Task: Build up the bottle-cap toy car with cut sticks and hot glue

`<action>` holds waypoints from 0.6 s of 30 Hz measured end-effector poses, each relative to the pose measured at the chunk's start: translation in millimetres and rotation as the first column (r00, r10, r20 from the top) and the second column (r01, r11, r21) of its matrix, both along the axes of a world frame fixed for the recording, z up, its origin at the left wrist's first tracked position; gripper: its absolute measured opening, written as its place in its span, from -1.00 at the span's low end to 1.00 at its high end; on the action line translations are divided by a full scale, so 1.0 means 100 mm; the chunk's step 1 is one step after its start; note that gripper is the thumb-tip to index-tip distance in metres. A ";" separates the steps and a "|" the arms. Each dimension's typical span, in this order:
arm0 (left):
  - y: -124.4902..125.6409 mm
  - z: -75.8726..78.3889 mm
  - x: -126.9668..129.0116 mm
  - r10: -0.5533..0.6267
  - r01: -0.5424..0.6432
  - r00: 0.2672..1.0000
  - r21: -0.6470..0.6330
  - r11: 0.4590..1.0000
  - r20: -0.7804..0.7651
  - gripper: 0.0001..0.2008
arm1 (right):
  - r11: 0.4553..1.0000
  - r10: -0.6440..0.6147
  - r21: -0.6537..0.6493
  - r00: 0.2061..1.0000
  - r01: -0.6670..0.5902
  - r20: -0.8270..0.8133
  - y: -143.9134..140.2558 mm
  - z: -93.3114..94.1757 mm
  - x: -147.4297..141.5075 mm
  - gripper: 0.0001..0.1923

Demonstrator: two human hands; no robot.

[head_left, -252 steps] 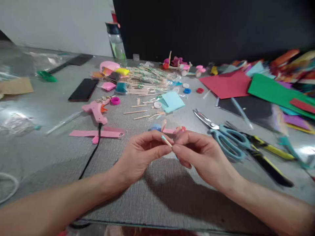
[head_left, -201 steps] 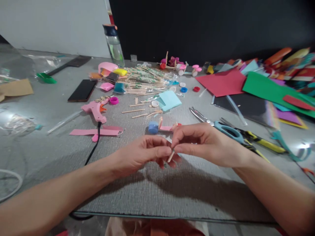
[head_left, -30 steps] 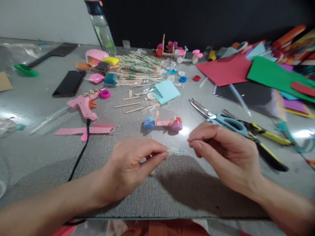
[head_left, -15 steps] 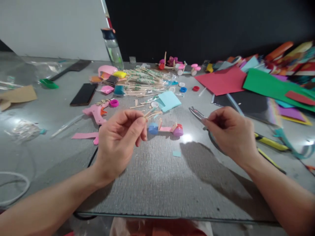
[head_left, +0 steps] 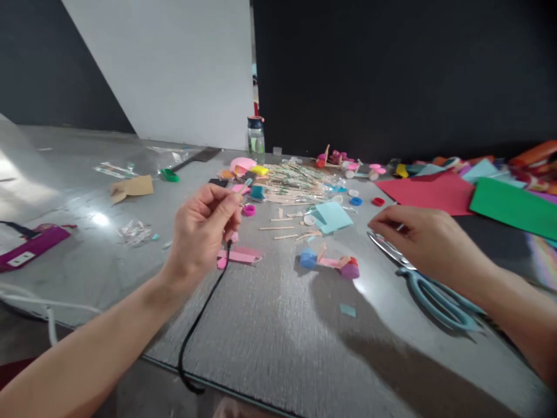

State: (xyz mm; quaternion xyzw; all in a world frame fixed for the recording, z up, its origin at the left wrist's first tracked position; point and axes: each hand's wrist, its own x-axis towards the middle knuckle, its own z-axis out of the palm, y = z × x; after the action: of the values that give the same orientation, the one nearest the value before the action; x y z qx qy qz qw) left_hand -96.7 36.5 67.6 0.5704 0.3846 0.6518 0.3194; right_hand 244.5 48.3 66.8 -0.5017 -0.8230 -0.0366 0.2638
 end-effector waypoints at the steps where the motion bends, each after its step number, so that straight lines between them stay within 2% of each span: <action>1: 0.05 -0.02 -0.09 0.043 -0.043 0.999 0.031 0.999 0.015 -0.79 | 1.000 0.030 -0.004 0.999 -0.030 0.023 0.09 0.06 -0.11 -0.80; 3: 0.15 -0.09 -0.23 0.107 -0.111 0.993 0.086 0.990 0.055 -0.78 | 0.998 0.056 -0.033 0.993 -0.053 0.104 0.26 0.17 -0.40 -0.80; 6: 0.26 -0.22 -0.36 0.173 -0.189 0.977 0.136 0.972 0.123 -0.77 | 0.989 0.079 -0.143 0.949 -0.036 0.305 0.54 0.29 -0.91 -0.68; 9: 0.32 -0.32 -0.43 0.220 -0.246 0.957 0.123 0.962 0.189 -0.77 | 0.961 0.169 -0.268 0.906 -0.064 0.388 0.80 0.29 -1.47 -0.81; 12: 0.33 -0.38 -0.47 0.254 -0.286 0.940 0.124 0.950 0.226 -0.79 | 0.922 0.258 -0.374 0.875 -0.097 0.410 0.99 0.19 -2.04 -0.87; 15: 0.33 -0.41 -0.49 0.289 -0.328 0.932 0.169 0.930 0.217 -0.82 | 0.893 0.285 -0.440 0.876 -0.096 0.389 1.04 0.02 -2.60 -0.69; 18: 0.32 -0.42 -0.50 0.318 -0.355 0.929 0.204 0.912 0.191 -0.84 | 0.870 0.280 -0.483 0.905 -0.098 0.321 0.97 -0.16 -3.02 -0.62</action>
State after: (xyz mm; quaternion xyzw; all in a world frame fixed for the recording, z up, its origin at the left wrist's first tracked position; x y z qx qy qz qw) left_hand -147.0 68.1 25.9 0.4773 0.3717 0.7798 0.1610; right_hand -57.6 145.4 50.9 -0.4478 -0.8896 0.0869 -0.0239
